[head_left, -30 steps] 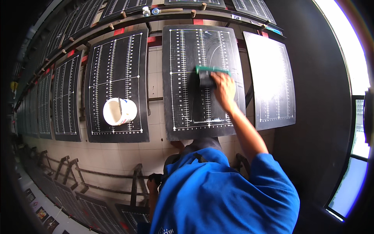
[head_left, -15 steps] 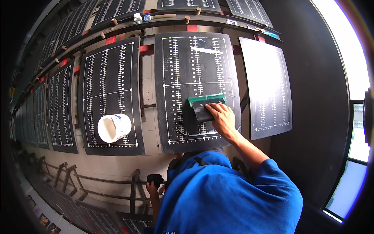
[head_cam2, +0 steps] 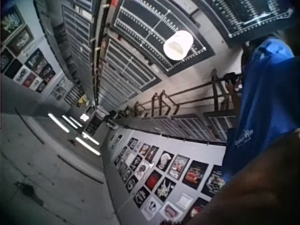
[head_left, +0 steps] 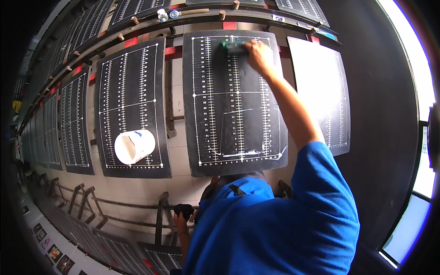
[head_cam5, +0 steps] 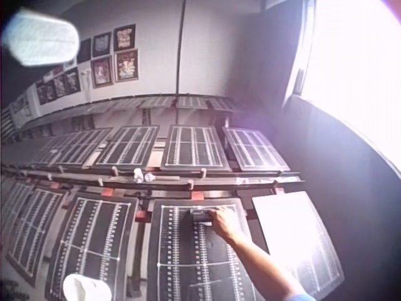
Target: The person scoops white ink from a bucket using a spatula and applies it to a screen printing mesh. They then use a squeegee to spread the ink evenly across the screen. The person repeats this process on multiple screens arranged on a rack.
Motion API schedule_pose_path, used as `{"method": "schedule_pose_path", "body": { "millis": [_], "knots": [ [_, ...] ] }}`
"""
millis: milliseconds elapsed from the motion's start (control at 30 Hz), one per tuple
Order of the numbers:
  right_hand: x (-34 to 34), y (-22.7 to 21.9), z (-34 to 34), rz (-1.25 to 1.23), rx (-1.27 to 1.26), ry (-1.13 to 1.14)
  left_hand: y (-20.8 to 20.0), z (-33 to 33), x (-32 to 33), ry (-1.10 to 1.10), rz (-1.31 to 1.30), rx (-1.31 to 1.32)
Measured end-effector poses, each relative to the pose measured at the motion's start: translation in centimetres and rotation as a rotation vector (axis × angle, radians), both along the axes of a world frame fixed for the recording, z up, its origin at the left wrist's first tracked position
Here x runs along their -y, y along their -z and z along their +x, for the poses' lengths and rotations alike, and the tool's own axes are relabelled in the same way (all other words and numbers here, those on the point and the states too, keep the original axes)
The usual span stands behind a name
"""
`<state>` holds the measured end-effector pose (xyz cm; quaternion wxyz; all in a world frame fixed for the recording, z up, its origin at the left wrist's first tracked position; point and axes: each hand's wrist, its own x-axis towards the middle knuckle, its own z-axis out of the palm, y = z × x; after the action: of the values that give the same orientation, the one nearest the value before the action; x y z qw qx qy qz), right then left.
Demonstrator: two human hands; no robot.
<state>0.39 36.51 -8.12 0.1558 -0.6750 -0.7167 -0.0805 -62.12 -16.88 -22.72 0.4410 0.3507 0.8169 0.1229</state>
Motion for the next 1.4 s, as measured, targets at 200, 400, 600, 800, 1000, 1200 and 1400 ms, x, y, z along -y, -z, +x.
{"method": "schedule_pose_path", "body": {
  "millis": [200, 400, 600, 800, 1000, 1200, 1400],
  "knots": [
    [22.0, -0.9, -7.4, -0.106, -0.149, -0.035, 3.5, -0.7, 0.6, 0.076, 0.014, 0.167],
    [37.4, -4.9, -12.7, -0.328, -0.183, -0.032, 6.2, -0.2, -5.0, -0.123, 0.026, 0.278],
    [40.7, -6.6, -12.8, -0.212, -0.172, 0.065, 4.3, 0.1, -8.6, -0.279, 0.017, 0.465],
    [38.6, -2.9, -12.7, -0.252, -0.089, -0.049, 4.6, -2.7, -4.5, 0.111, -0.042, 0.06],
    [22.3, -0.6, -10.8, -0.062, -0.126, -0.178, 1.3, -2.7, 0.5, -0.289, -0.078, 0.342],
    [4.2, -2.2, -7.3, -0.044, -0.003, -0.062, -2.2, -0.6, 1.2, -0.308, -0.041, 0.192],
    [-4.3, 0.0, -3.6, 0.042, -0.019, -0.005, -2.3, 0.0, 1.7, -0.281, -0.056, 0.139]
  ]
}}
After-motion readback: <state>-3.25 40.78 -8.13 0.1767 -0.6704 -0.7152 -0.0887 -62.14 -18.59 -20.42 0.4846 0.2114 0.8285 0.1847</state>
